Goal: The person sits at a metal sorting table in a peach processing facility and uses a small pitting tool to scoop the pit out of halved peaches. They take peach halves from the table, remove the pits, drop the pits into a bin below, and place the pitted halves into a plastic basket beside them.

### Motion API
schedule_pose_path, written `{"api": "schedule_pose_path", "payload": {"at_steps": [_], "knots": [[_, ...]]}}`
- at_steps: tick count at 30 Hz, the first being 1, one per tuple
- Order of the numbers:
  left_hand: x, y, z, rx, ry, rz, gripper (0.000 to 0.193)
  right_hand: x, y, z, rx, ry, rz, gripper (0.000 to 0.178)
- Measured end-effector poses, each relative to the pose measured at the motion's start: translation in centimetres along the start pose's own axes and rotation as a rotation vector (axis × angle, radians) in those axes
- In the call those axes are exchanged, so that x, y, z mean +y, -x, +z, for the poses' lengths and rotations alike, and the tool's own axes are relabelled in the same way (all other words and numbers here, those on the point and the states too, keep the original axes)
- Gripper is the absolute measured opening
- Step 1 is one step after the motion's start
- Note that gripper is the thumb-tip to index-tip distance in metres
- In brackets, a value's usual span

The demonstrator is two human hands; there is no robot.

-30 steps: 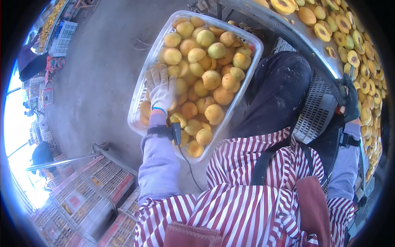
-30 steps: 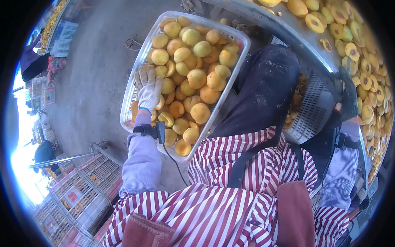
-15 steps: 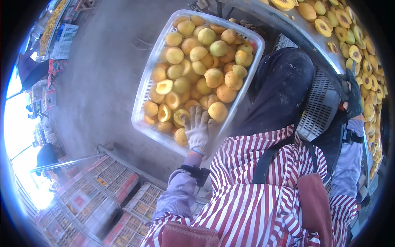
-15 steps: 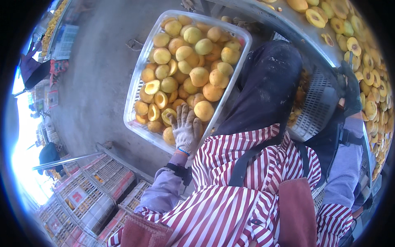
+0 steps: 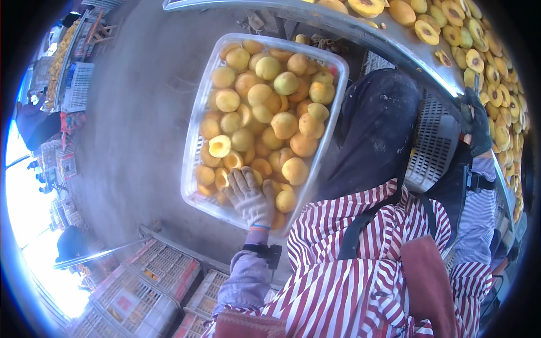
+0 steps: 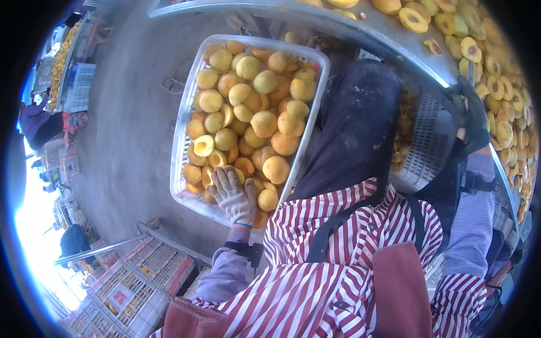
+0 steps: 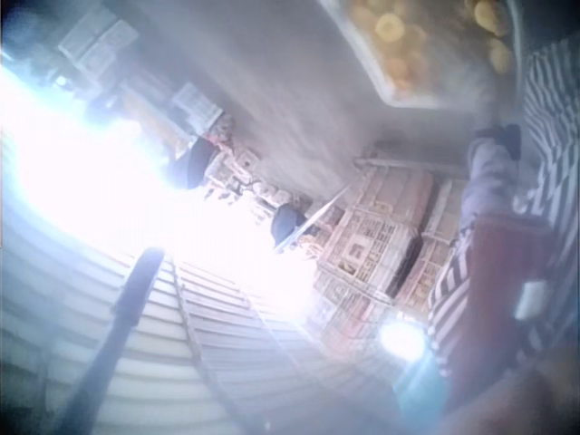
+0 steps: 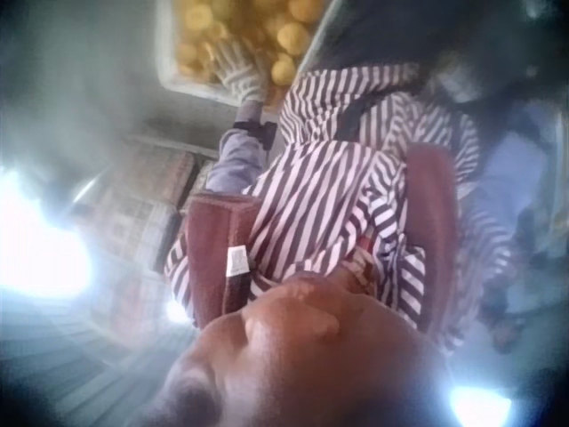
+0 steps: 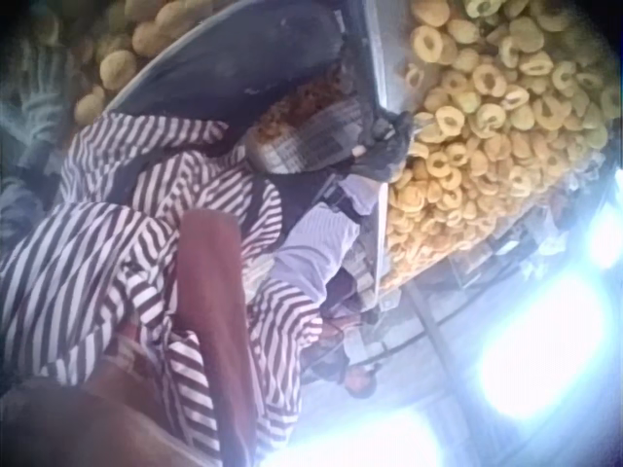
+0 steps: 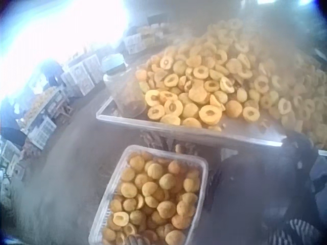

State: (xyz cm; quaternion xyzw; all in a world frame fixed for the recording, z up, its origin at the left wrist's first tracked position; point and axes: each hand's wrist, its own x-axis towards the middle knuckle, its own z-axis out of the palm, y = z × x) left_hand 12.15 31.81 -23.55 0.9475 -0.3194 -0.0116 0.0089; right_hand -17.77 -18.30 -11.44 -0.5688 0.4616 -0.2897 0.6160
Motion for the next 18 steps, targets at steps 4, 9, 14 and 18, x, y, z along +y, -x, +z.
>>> {"api": "schedule_pose_path", "payload": {"at_steps": [4, 9, 14, 18], "knots": [[0.4, -0.2, -0.3, 0.012, 0.025, 0.026, 0.069, -0.1, -0.2, -0.7, 0.073, 0.057, -0.043, 0.039], [-0.2, -0.2, -0.4, -0.054, -0.006, 0.074, 0.071, -0.1, 2.0, 3.5, 0.253, -0.043, 0.132, 0.031], [-0.8, -1.0, 0.1, -0.185, -0.002, -0.014, 0.073, -3.3, 7.0, 7.6, 0.067, -0.065, 0.243, 0.031], [2.7, -6.8, -8.5, -0.518, -0.030, 0.009, 0.063, -2.7, 9.3, 6.7, -0.041, -0.033, 0.241, 0.025]]}}
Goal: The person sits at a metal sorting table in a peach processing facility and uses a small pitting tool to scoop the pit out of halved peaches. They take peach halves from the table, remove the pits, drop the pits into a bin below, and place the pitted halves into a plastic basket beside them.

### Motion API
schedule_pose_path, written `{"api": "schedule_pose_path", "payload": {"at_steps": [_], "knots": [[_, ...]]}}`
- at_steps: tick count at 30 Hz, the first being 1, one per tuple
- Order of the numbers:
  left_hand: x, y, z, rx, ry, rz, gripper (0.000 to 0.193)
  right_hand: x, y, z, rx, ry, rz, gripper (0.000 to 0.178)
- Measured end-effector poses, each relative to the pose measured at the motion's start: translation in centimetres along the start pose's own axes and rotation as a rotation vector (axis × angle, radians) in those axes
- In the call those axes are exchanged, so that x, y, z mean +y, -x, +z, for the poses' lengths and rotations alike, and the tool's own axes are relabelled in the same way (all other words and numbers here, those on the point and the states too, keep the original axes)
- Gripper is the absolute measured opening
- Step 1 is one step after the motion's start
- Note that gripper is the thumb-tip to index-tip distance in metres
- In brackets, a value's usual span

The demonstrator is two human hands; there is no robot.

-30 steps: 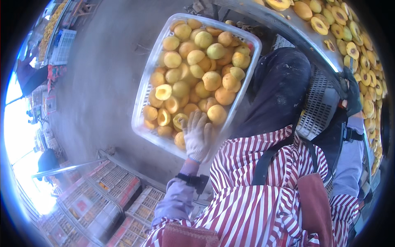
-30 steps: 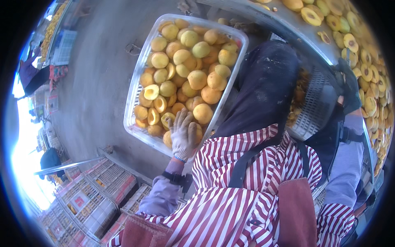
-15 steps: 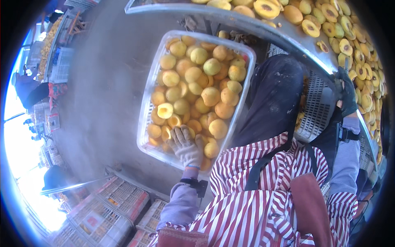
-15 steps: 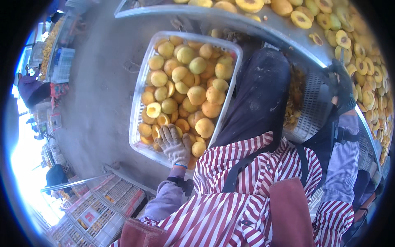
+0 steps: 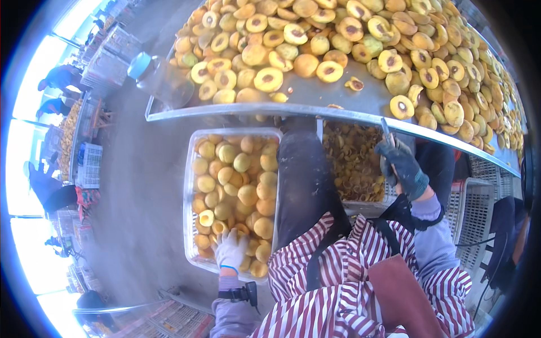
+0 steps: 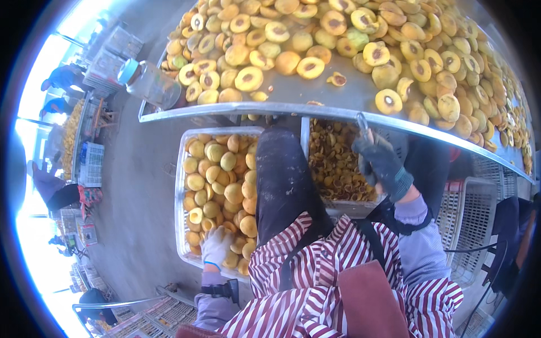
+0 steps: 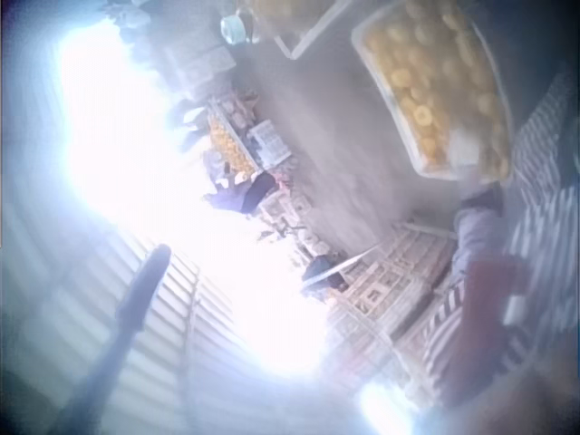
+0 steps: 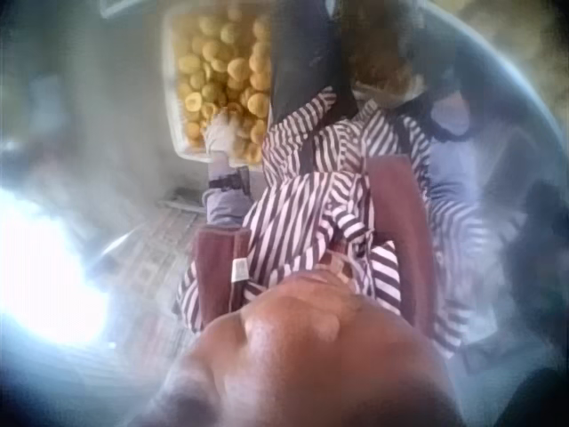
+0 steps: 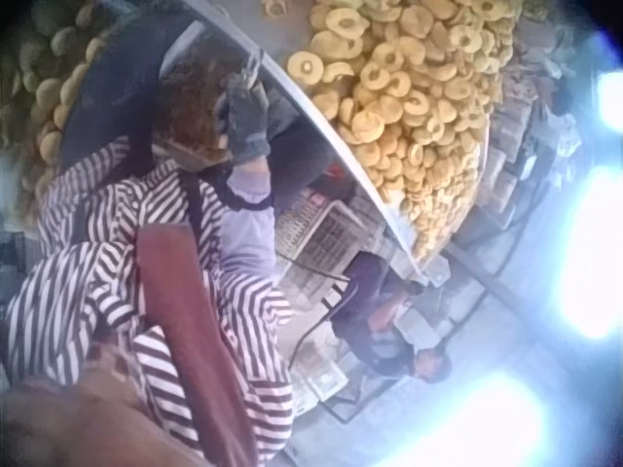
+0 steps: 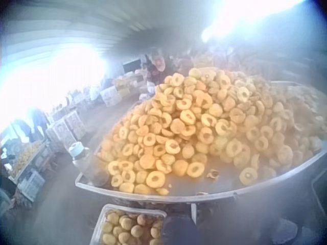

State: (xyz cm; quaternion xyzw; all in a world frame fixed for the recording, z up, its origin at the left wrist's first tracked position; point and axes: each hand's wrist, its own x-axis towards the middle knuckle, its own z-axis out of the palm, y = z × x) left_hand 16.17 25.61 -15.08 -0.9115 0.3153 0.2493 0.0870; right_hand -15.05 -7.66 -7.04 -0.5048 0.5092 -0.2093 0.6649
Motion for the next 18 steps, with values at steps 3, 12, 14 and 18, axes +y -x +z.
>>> {"api": "schedule_pose_path", "payload": {"at_steps": [3, 12, 14, 18], "knots": [[2.7, -1.3, -5.7, 0.292, 0.493, 0.498, 0.036, 0.9, 0.5, -0.2, -0.024, -0.078, 0.041, 0.023], [22.0, -8.1, -23.6, 0.301, -0.027, 1.272, 0.032, 2.5, 1.2, -2.5, -0.121, -0.196, 0.090, 0.024], [26.5, -9.8, -23.2, 0.228, 0.117, 1.162, 0.036, 2.0, 1.6, -2.2, -0.148, -0.186, 0.111, 0.022], [34.2, -14.4, -19.0, 0.610, 0.012, 1.162, 0.040, 2.6, 1.8, -2.7, -0.098, -0.149, 0.138, 0.023]]}}
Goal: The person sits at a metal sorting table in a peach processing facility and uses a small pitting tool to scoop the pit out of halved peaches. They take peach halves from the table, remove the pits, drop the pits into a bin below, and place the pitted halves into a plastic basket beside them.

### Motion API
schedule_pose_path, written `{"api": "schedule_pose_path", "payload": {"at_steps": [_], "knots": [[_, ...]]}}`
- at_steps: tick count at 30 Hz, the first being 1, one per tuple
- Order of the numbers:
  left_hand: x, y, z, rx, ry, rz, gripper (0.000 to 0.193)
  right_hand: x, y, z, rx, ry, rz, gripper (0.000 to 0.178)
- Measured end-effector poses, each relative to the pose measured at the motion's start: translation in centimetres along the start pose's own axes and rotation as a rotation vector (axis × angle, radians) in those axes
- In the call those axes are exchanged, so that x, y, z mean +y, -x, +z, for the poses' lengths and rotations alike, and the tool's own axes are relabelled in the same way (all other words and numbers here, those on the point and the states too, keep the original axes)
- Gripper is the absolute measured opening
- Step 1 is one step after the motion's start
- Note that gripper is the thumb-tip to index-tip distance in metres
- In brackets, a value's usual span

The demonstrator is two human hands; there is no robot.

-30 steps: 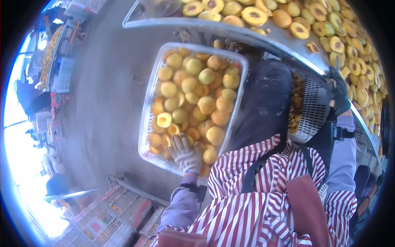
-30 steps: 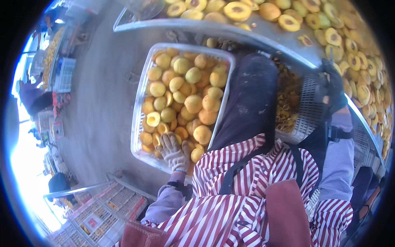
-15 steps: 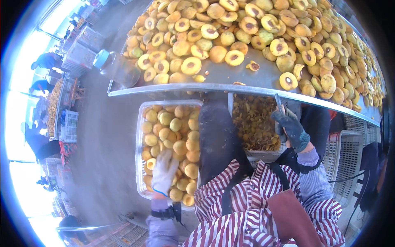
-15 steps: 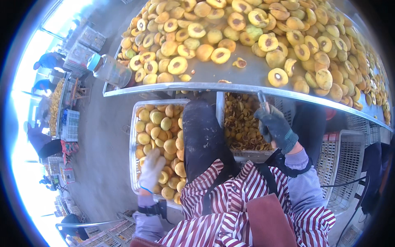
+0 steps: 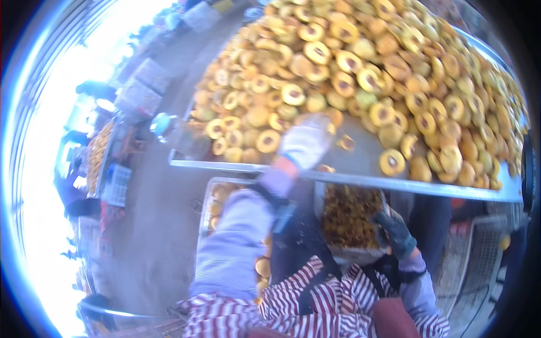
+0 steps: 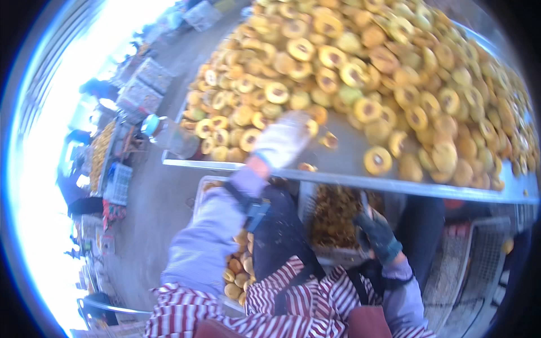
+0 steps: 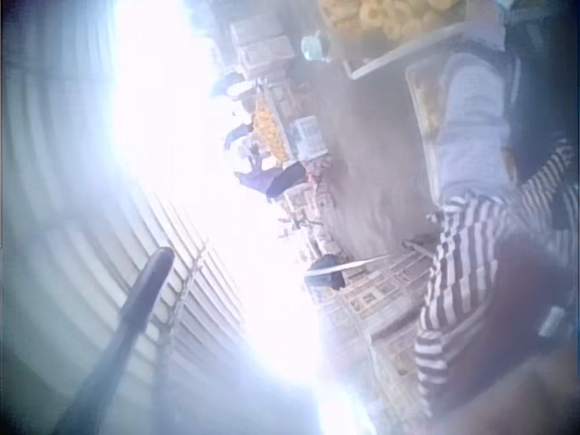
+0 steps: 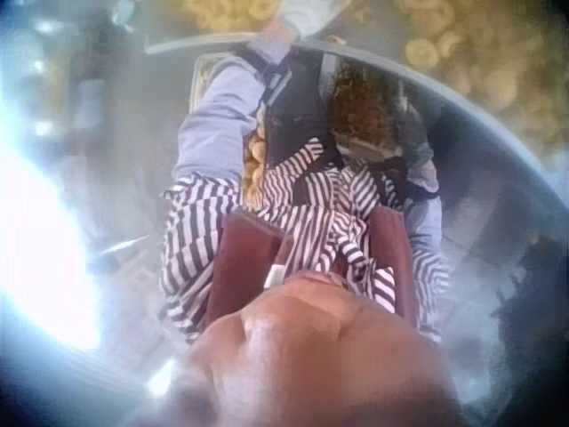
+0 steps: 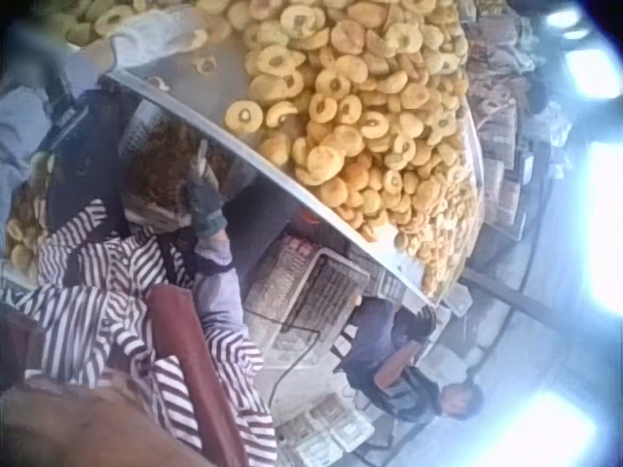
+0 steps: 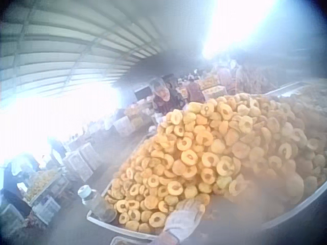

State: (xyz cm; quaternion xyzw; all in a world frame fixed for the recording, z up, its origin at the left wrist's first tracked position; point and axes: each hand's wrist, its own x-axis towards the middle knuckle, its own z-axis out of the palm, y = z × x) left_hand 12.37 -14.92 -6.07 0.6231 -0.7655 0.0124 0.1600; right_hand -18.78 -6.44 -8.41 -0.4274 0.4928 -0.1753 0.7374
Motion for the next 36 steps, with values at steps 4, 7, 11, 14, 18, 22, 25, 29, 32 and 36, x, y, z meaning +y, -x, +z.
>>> {"api": "schedule_pose_path", "payload": {"at_steps": [4, 7, 11, 14, 18, 22, 25, 29, 32, 36], "knots": [[1.7, -2.9, 4.7, -0.107, -0.102, -0.298, 0.036, 0.1, 0.1, -0.1, 0.014, -0.036, -0.004, 0.021], [3.6, -2.7, 4.8, -0.201, 0.056, -0.520, 0.041, 1.1, -0.6, -0.4, -0.013, -0.054, -0.020, 0.021], [2.9, 0.6, 3.7, -0.173, 0.174, -0.546, 0.047, 0.1, -0.4, 0.9, -0.123, -0.004, -0.050, 0.019], [3.0, 2.7, 1.6, -0.024, 0.657, -0.560, 0.049, 1.3, -0.8, 0.5, -0.080, -0.020, -0.062, 0.018], [6.6, 5.0, -3.5, 0.066, 1.247, -0.662, 0.052, 1.3, -0.1, 0.5, -0.091, 0.158, -0.274, 0.020], [9.5, 10.0, -3.6, 0.115, 1.699, -0.549, 0.052, 1.9, 0.5, 1.9, -0.119, 0.205, -0.476, 0.020], [11.7, 12.3, -2.7, 0.206, 1.932, -0.549, 0.054, 2.4, 1.4, 2.8, -0.062, 0.443, -0.703, 0.021], [13.8, 13.3, -6.3, 0.127, 2.109, -0.699, 0.052, -1.5, 5.7, 5.6, -0.046, 0.127, -0.381, 0.026], [14.2, 13.7, -5.5, 0.361, 2.007, -0.603, 0.049, -2.1, 6.5, 6.2, -0.126, -0.027, -0.243, 0.021], [14.7, 14.0, -5.4, 0.363, 1.997, -0.620, 0.045, -1.5, 6.9, 6.9, -0.232, -0.122, -0.301, 0.023]]}}
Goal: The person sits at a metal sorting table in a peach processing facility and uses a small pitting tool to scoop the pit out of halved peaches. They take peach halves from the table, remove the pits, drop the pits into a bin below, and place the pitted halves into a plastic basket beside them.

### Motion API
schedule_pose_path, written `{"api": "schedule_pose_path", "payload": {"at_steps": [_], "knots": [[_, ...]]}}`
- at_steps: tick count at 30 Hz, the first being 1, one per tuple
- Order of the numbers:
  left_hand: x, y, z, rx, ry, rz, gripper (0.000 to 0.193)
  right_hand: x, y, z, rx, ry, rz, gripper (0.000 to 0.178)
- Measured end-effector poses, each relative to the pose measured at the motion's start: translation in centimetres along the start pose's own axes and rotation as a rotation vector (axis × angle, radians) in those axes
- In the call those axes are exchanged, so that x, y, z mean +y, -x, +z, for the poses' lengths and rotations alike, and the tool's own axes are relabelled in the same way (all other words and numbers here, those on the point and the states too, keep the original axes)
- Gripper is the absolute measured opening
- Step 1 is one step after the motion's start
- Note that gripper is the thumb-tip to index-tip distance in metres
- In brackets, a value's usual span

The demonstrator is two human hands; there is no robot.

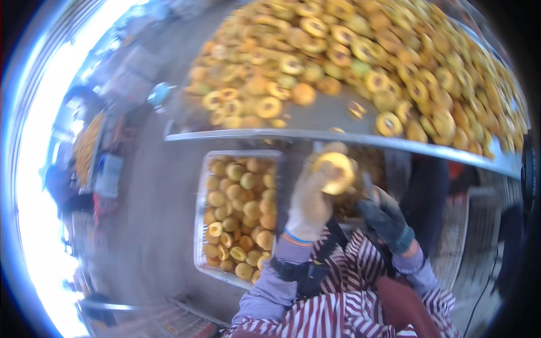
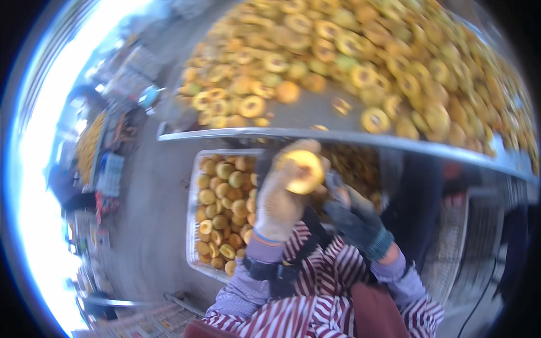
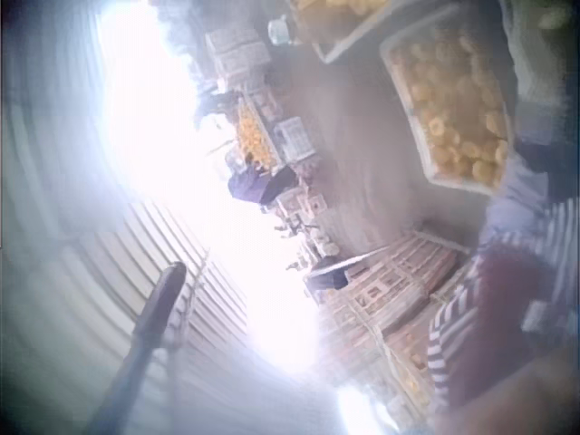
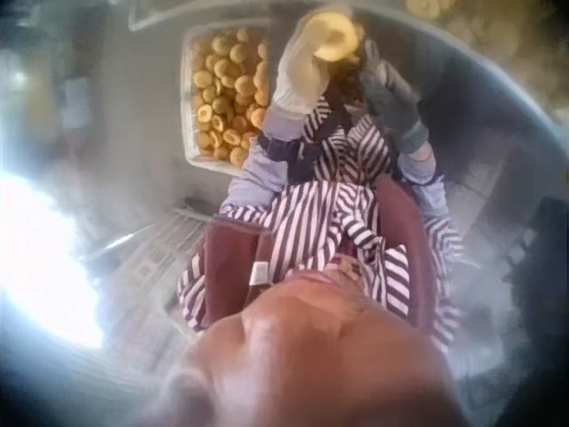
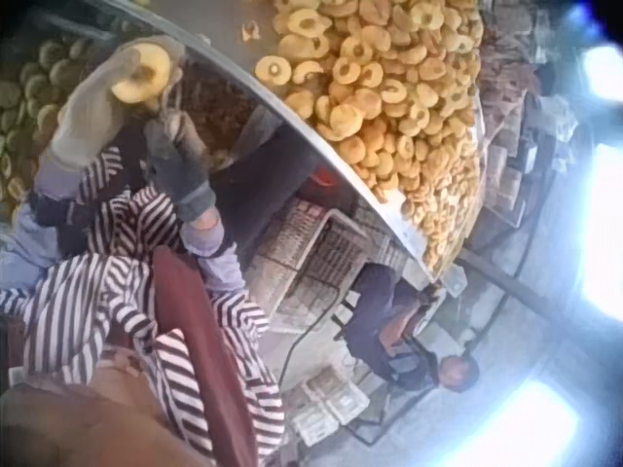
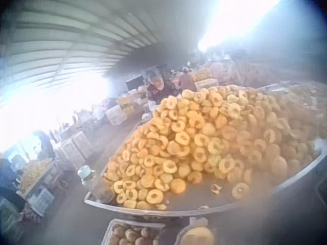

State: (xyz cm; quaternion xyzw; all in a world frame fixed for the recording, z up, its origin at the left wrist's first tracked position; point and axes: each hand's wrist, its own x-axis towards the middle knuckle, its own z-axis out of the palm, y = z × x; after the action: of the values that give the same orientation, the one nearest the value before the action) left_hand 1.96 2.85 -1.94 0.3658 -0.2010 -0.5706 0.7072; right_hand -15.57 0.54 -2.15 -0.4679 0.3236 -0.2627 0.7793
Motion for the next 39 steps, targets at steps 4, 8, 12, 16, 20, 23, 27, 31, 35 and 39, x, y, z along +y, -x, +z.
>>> {"api": "schedule_pose_path", "payload": {"at_steps": [4, 8, 12, 16, 20, 23, 27, 31, 35, 39], "knots": [[-1.0, 0.7, 1.2, -0.012, 0.196, -0.024, 0.051, 1.5, 0.1, -0.1, 0.082, 0.223, -0.109, 0.029], [-1.4, 1.5, 2.6, 0.071, 0.145, -0.028, 0.051, 0.0, 0.8, 0.3, 0.120, 0.418, -0.129, 0.028], [-1.9, 1.5, 2.8, 0.091, 0.027, 0.024, 0.048, 0.2, 0.9, 0.6, 0.139, 0.592, -0.252, 0.028], [-2.6, 1.6, 2.8, 0.071, -0.073, 0.149, 0.046, 0.7, 0.9, 0.6, 0.144, 0.628, -0.248, 0.029], [-2.4, 2.2, 4.6, 0.163, -0.095, 0.175, 0.045, 0.6, 0.8, 1.3, 0.064, 0.486, -0.189, 0.030], [-1.9, 1.9, 4.9, 0.129, -0.201, 0.221, 0.045, 0.8, 1.0, 0.9, -0.010, 0.295, -0.110, 0.026], [-1.2, 1.1, 4.8, 0.025, -0.370, 0.168, 0.038, 0.8, 1.2, 1.5, -0.095, -0.057, -0.075, 0.018], [-1.1, 1.3, 4.7, 0.024, -0.292, 0.197, 0.035, 0.9, 1.1, 1.4, -0.095, -0.021, -0.048, 0.016], [1.0, 0.6, 4.2, -0.273, -0.753, 0.217, 0.031, -0.8, 1.4, 1.2, -0.160, -0.277, 0.136, 0.017], [1.7, 0.6, 5.3, -0.108, -0.485, -0.119, 0.023, -0.6, 1.1, 0.4, -0.309, -0.158, 0.333, 0.030]]}}
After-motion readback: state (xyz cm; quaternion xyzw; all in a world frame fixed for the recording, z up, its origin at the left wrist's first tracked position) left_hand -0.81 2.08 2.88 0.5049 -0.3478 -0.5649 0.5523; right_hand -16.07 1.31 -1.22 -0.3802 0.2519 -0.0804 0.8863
